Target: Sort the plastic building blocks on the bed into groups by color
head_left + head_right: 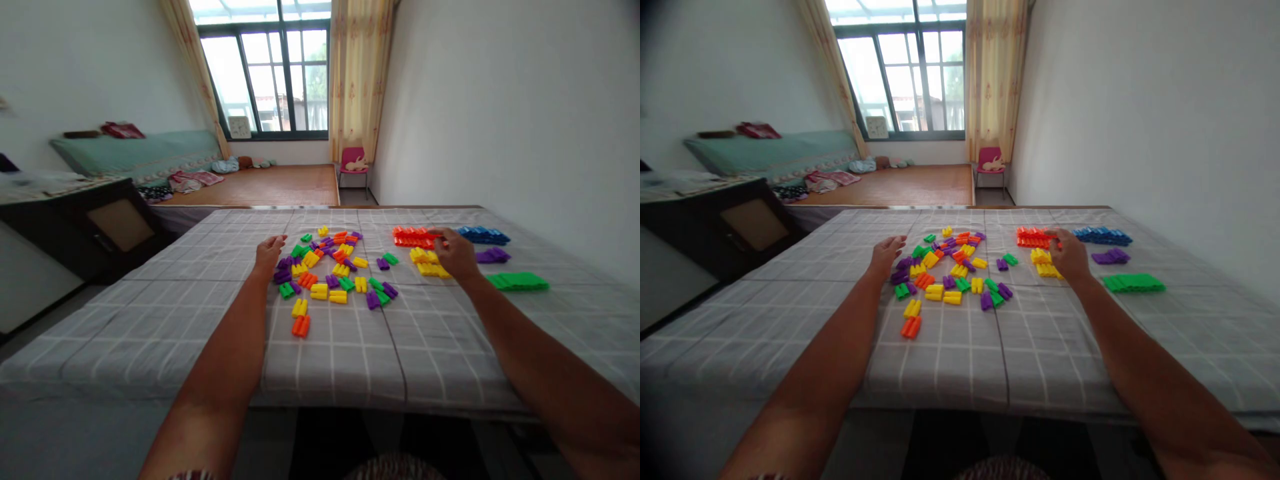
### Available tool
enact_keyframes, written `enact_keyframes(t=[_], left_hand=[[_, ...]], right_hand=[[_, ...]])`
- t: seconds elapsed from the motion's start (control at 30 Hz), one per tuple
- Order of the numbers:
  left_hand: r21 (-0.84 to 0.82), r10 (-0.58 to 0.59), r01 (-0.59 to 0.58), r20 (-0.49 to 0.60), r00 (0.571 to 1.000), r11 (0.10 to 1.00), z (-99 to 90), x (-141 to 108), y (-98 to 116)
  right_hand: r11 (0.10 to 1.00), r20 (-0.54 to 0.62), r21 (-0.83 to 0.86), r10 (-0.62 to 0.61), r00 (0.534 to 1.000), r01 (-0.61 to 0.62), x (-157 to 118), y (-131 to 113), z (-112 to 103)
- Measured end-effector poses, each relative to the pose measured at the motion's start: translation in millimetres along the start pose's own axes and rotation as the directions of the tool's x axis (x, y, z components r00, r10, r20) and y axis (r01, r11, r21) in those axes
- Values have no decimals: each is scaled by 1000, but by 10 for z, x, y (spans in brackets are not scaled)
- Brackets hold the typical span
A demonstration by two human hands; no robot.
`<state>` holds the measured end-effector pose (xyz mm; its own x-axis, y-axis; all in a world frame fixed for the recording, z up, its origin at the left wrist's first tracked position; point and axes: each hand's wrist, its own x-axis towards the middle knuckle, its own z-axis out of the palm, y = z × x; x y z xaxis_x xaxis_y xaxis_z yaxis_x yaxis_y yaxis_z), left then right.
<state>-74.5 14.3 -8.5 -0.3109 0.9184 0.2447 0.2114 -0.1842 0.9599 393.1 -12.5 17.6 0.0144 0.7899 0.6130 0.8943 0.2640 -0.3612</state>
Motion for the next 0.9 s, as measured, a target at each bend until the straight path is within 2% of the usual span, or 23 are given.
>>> enact_keyframes(t=[0.07,0.1,0.17,0.23,0.27,0.3,0.37,0.43,0.5,0.6,0.73,0.9], left_hand=[[-30,-13,13,-10,1000,999,4,6,-18],[-40,-19,19,-11,1000,999,7,8,-28],[-51,-30,30,-8,1000,998,15,10,-49],[-53,-39,39,-5,999,998,18,15,-72],[-53,-43,43,-5,999,998,17,18,-85],[-52,-47,47,-4,999,998,15,21,-97],[-52,-50,50,-6,999,997,9,29,-119],[-58,-50,49,-11,999,997,6,33,-134],[-63,-49,49,-11,999,997,15,34,-141],[-44,-45,45,2,999,998,52,30,-145],[-7,-1,1,21,1000,1000,106,32,-160],[18,22,-23,31,999,1000,103,65,-197]], right_hand=[[983,147,76,-176,973,167,19,-440,108],[956,232,133,-286,930,261,17,-681,179],[860,348,242,-509,787,450,-5,-1168,345],[762,414,290,-645,642,579,-34,-1607,529],[734,440,291,-672,596,613,-40,-1789,622],[727,464,279,-674,574,628,-35,-1938,714],[758,494,229,-631,598,610,27,-2122,890],[813,501,169,-558,662,557,166,-2155,1052],[865,496,104,-472,729,490,372,-2067,1195],[928,510,-13,-314,801,372,724,-1845,1372],[944,521,-120,-204,828,308,1039,-1717,1580],[940,536,-240,-79,840,241,1063,-1911,1899]])
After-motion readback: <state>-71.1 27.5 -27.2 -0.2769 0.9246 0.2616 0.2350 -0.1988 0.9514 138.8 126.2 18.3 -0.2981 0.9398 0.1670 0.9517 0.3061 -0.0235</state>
